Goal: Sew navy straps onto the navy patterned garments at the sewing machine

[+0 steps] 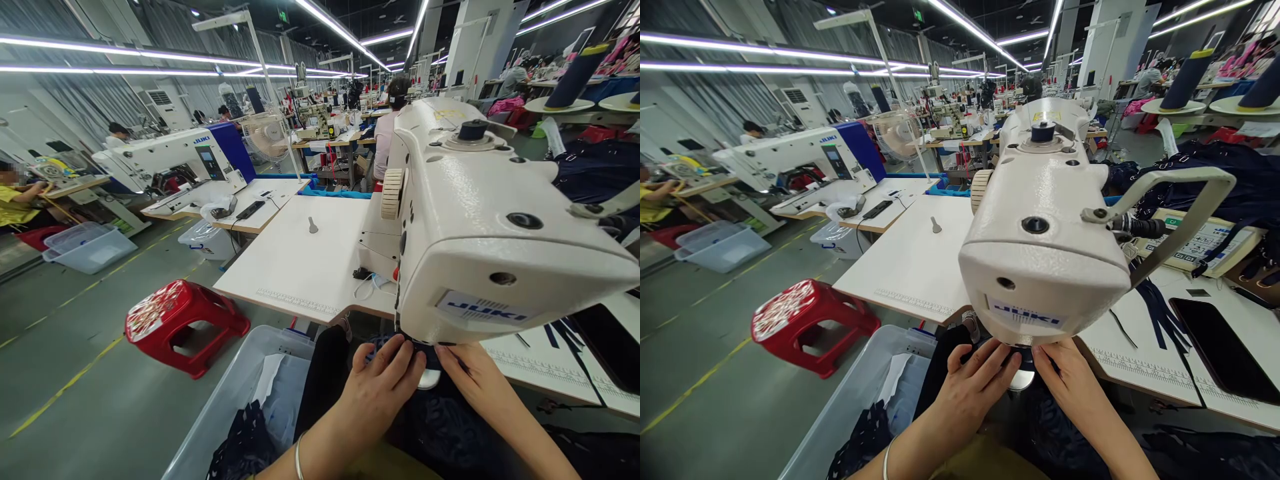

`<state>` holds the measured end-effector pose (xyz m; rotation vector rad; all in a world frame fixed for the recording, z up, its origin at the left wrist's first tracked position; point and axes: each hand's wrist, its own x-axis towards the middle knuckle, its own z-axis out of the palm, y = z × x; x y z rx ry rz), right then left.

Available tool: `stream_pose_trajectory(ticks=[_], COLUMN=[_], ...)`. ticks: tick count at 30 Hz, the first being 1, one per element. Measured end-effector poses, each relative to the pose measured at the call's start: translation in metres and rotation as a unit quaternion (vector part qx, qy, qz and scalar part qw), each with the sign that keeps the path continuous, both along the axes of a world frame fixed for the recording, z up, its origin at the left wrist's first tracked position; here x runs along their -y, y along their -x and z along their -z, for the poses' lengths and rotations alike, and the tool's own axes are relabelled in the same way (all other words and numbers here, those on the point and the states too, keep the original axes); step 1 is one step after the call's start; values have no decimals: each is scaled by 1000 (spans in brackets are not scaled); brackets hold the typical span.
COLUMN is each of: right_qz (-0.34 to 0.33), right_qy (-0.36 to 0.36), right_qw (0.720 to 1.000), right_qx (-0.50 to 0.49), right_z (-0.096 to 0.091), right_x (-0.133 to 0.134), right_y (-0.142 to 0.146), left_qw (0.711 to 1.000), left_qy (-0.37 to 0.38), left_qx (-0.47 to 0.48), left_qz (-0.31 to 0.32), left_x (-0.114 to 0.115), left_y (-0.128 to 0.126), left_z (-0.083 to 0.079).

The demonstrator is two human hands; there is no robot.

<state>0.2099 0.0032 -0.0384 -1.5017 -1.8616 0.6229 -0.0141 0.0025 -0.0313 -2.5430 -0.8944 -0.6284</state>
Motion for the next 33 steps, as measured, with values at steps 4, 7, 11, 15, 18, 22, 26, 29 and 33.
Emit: stream_pose_trajectory(ticks=[4, 7, 11, 15, 18, 22, 26, 29, 33], right_qz=[-2, 1, -1, -8, -2, -7, -12, 3, 29], right_qy=[-2, -13, -12, -1, -6, -15, -19, -33, -64], right_qw=[1000, 1000, 1000, 1000, 1000, 1000, 1000, 999, 997], right_qx=[5, 12, 25, 26, 16, -1, 3, 18, 29], right_z=[1, 4, 7, 6, 4, 3, 4, 5, 2], right_x=[-1, -2, -4, -3, -1, 0, -1, -3, -2], right_y=[1, 0, -2, -1, 0, 2, 3, 4, 8], left_qw=[1000, 1000, 1000, 1000, 1000, 1000, 1000, 1000, 999], left_qy=[-5, -7, -12, -4, -4, -1, 6, 21, 29], left_qx=[11, 17, 10, 1, 0, -7, 6, 11, 35], left_qz=[-3, -5, -2, 2, -1, -1, -2, -6, -3], left_x=[-1, -1, -1, 0, 0, 1, 2, 3, 1], left_y=[-1, -1, 0, 1, 1, 1, 3, 4, 3], left_z=[1, 1, -2, -3, -2, -4, -6, -1, 11])
